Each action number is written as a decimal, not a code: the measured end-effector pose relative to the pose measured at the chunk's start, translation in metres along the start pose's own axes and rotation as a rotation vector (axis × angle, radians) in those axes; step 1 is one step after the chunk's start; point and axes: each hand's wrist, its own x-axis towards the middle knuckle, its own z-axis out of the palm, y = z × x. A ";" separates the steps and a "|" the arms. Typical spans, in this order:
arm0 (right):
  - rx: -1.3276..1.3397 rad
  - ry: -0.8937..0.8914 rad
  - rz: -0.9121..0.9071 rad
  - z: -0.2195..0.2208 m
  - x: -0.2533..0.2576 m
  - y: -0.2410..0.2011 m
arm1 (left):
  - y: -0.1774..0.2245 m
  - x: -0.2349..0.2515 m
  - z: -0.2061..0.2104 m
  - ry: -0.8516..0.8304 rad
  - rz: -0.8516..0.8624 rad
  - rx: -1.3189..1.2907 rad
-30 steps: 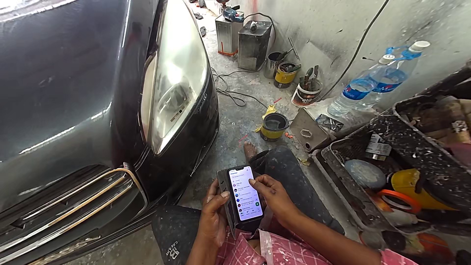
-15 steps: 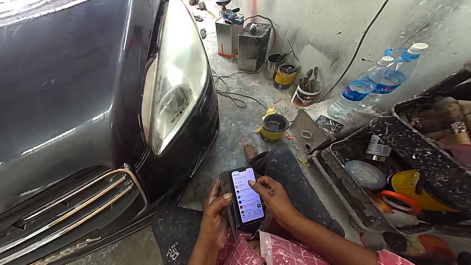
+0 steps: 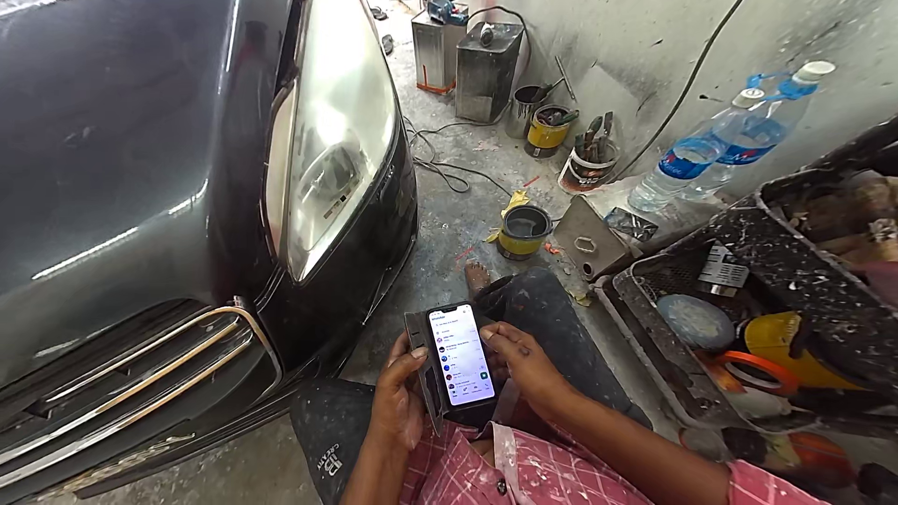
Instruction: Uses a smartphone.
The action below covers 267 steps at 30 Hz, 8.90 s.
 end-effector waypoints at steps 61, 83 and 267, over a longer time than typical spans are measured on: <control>0.014 -0.039 0.006 0.002 0.004 -0.003 | 0.005 0.001 -0.002 0.006 0.009 0.014; -0.016 -0.105 -0.036 0.001 0.000 -0.004 | 0.006 0.000 -0.003 0.000 0.015 0.016; -0.011 -0.334 -0.183 -0.028 -0.011 0.009 | 0.014 0.013 0.020 -0.124 0.014 -0.037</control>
